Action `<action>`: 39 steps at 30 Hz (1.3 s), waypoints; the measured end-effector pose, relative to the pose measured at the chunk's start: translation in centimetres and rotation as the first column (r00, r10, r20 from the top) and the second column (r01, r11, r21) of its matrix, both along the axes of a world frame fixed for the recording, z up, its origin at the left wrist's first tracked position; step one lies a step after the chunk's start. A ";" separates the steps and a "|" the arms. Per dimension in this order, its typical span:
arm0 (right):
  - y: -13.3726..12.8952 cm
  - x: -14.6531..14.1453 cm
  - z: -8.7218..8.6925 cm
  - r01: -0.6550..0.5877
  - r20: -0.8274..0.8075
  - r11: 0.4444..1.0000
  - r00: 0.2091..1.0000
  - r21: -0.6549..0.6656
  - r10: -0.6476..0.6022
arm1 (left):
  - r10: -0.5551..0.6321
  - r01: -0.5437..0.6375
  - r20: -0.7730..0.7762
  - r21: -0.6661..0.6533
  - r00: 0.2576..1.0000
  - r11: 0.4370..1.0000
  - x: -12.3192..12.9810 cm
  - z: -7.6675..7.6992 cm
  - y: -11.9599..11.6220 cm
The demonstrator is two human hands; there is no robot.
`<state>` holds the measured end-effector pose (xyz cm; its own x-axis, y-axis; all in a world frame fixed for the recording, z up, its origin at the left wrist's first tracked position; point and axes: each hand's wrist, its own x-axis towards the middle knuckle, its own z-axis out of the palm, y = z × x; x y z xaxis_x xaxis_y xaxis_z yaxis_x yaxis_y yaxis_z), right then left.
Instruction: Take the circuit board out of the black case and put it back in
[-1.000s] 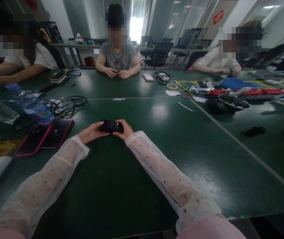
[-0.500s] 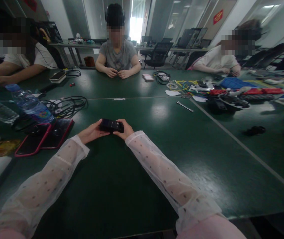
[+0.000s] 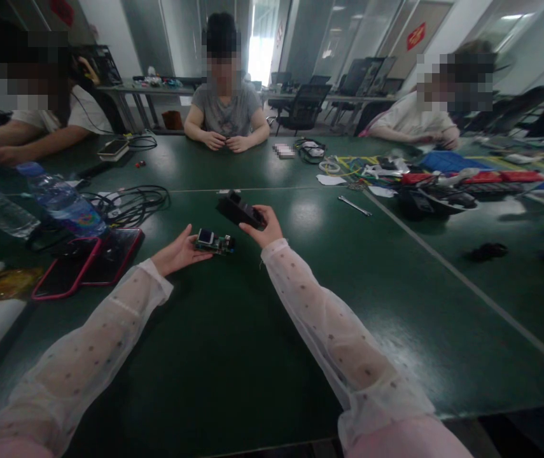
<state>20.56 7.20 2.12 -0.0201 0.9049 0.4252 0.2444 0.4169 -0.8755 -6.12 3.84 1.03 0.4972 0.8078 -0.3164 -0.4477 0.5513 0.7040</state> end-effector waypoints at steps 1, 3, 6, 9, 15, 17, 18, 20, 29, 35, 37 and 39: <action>0.5 0.9 0.0 0.077 0.021 0.996 0.997 0.037 -0.077 | -0.002 0.002 0.002 -0.004 1.000 1.000 0.0 0.1 0.0; 1.5 2.9 -0.5 0.233 0.069 0.966 0.968 0.109 -0.241 | 0.002 -0.002 -0.003 -0.014 1.000 1.000 -0.1 0.2 -0.1; 2.2 5.8 -1.7 0.374 0.213 0.917 0.893 0.139 -0.397 | 0.015 -0.015 -0.011 -0.029 1.000 0.999 -0.1 0.3 -0.2; 2.3 8.2 -2.8 0.438 0.312 0.886 0.830 0.151 -0.463 | 0.014 -0.014 -0.005 -0.026 1.000 1.000 -0.1 0.3 -0.2; 3.6 10.7 -4.3 0.572 0.409 0.813 0.719 0.114 -0.563 | 0.012 -0.013 -0.010 -0.020 1.000 1.000 0.0 0.5 -0.3; 4.1 11.0 -4.8 0.583 0.457 0.809 0.701 0.075 -0.547 | 0.014 -0.015 -0.016 -0.020 1.000 1.000 0.0 0.5 -0.3; 4.3 11.1 -5.0 0.583 0.484 0.810 0.692 0.063 -0.535 | 0.012 -0.013 -0.018 -0.019 1.000 1.000 0.0 0.6 -0.3; 4.4 11.0 -5.1 0.581 0.533 0.812 0.669 0.059 -0.518 | 0.004 -0.004 -0.019 -0.018 1.000 1.000 -0.1 0.7 -0.4; 3.8 10.4 -4.8 0.594 0.606 0.801 0.611 0.074 -0.509 | 0.017 -0.018 -0.055 -0.017 0.998 1.000 0.1 0.5 -0.2; 3.9 10.4 -4.9 0.597 0.599 0.799 0.617 0.068 -0.511 | 0.011 -0.011 -0.085 0.001 0.996 1.000 0.1 0.6 -0.2; 3.9 10.4 -4.9 0.596 0.594 0.800 0.617 0.077 -0.517 | 0.010 -0.010 -0.089 0.001 0.996 1.000 0.1 0.5 -0.1; 3.9 10.5 -5.0 0.591 0.590 0.803 0.620 0.082 -0.517 | 0.005 -0.005 -0.083 0.004 0.997 1.000 0.0 0.3 0.0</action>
<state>31.04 11.13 -2.85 0.3028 0.8635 0.4034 0.8496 -0.0528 -0.5248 -6.11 3.80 1.35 0.4652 0.8115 -0.3535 -0.3907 0.5466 0.7407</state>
